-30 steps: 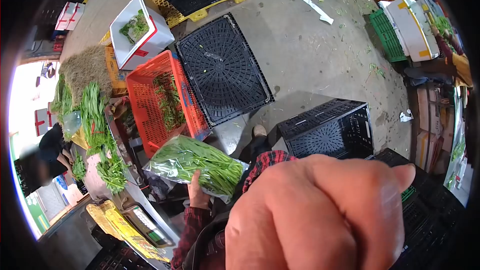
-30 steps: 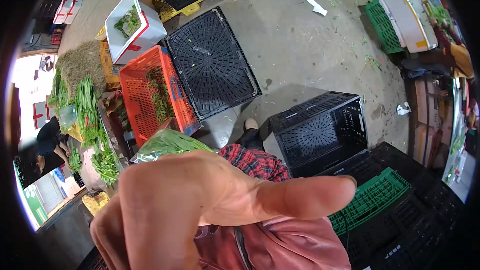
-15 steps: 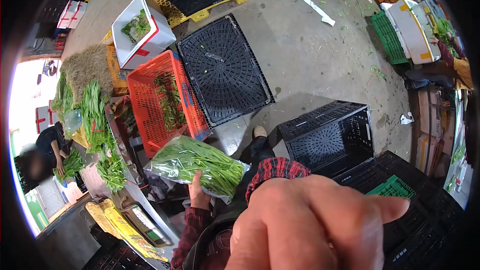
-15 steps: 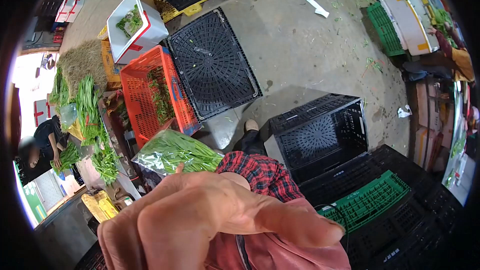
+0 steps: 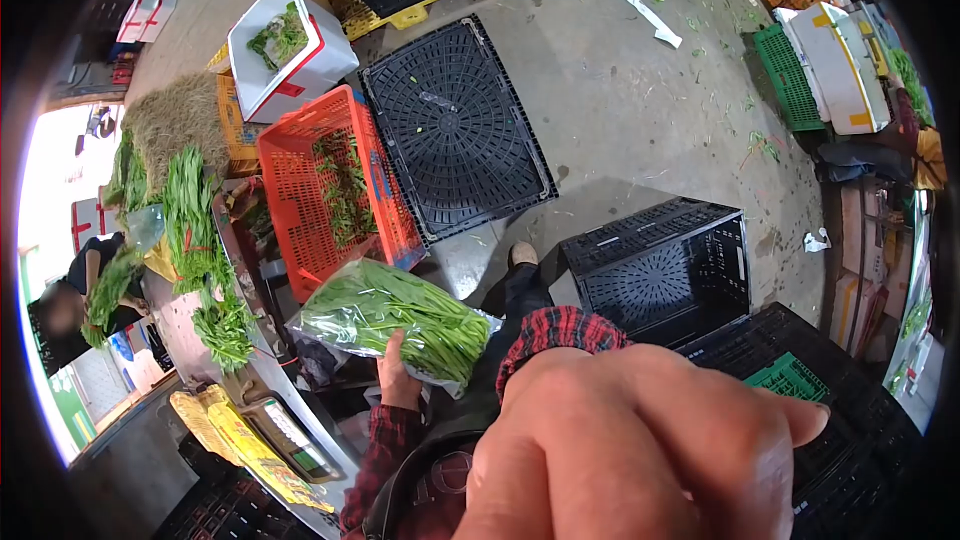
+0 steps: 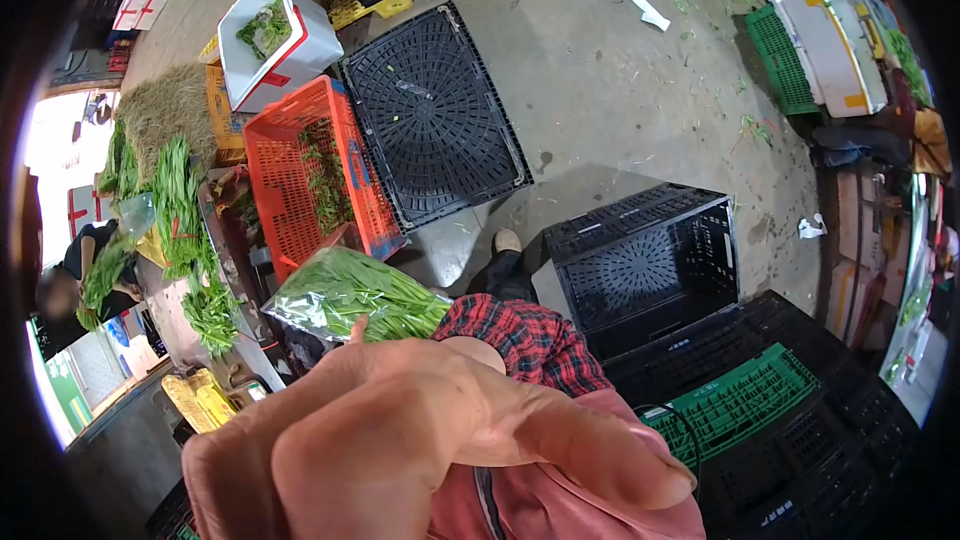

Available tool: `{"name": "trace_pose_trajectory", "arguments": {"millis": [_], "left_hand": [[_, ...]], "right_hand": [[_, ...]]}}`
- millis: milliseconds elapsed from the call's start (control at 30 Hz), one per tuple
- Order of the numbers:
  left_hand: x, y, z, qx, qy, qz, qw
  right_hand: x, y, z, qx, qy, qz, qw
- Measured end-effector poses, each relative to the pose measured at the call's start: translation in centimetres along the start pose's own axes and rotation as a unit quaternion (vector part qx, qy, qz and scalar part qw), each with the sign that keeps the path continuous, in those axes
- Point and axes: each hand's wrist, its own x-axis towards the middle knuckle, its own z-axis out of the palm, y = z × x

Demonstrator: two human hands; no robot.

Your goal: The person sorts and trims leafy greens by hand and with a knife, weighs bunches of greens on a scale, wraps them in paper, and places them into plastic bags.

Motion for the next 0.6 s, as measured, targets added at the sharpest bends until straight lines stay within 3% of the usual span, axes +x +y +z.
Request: {"name": "trace_pose_trajectory", "arguments": {"millis": [300,433,533,600], "left_hand": [[0.3,0.0,-0.6,-0.002,-0.001,-0.012,1.000],[0.4,0.4,-1.2,-0.010,0.023,-0.026,0.999],[2.2,0.2,-3.4,-0.039,-0.023,-0.015,0.999],[2.8,0.9,-4.1,0.009,-0.018,0.013,1.000]], "right_hand": [[-1.3,0.7,-1.5,0.033,0.040,0.034,0.998],[-3.8,0.5,-6.3,0.027,0.176,0.088,0.980],[-8.6,-0.7,-14.0,-0.107,0.376,0.179,0.903],[-13.3,-1.5,-17.5,-0.272,0.497,0.262,0.781]]}}
